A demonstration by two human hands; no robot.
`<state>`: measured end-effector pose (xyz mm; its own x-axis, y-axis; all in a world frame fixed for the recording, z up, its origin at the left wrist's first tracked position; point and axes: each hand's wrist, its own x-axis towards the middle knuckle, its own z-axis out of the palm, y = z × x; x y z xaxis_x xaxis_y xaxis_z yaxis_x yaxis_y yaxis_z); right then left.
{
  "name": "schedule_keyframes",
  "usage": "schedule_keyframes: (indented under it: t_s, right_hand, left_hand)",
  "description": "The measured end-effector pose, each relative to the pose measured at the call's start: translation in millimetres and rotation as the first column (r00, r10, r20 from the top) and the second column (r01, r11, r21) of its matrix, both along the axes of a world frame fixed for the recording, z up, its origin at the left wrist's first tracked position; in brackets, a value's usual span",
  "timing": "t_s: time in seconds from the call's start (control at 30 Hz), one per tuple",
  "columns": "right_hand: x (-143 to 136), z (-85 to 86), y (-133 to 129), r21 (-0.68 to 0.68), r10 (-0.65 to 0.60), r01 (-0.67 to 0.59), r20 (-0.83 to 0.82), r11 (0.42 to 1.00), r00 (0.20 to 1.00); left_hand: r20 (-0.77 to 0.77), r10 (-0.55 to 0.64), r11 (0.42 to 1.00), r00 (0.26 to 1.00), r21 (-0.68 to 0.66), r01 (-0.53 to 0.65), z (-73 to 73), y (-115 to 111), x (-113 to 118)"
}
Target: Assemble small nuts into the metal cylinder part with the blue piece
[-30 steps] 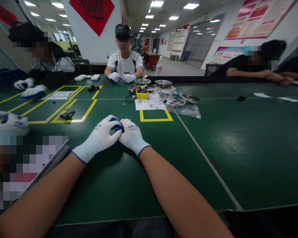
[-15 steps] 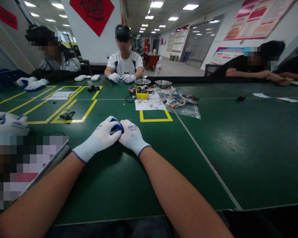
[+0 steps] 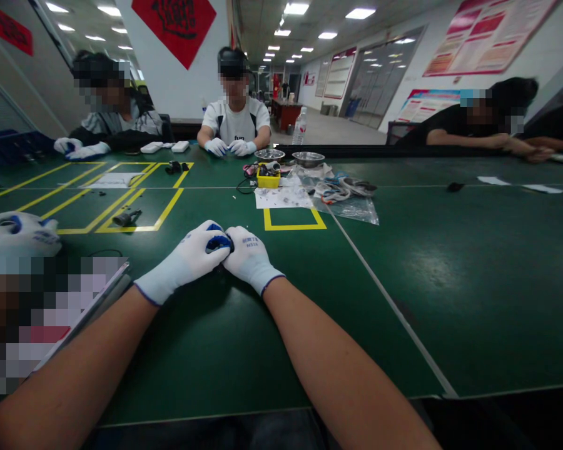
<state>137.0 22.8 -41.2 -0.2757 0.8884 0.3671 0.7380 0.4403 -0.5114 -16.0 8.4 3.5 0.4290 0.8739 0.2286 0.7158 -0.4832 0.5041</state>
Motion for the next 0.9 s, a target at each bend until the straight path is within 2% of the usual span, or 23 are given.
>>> schedule_keyframes:
  t_s: [0.2, 0.57, 0.9]
  right_hand:
    - [-0.3, -1.8, 0.5, 0.001, 0.008, -0.008, 0.015, 1.000, 1.000]
    - [0.2, 0.4, -0.5, -0.012, 0.009, -0.009, -0.006, 1.000, 1.000]
    - [0.5, 0.0, -0.4, 0.005, 0.011, -0.011, 0.016, 1.000, 1.000]
  left_hand:
    - [-0.020, 0.042, 0.999, 0.999, -0.032, -0.042, -0.2, -0.7, 1.6]
    - [0.039, 0.046, 0.999, 0.998, -0.021, -0.045, -2.6, -0.3, 1.9]
    - [-0.020, 0.027, 1.000, 0.999, -0.011, -0.027, 0.3, 0.2, 1.4]
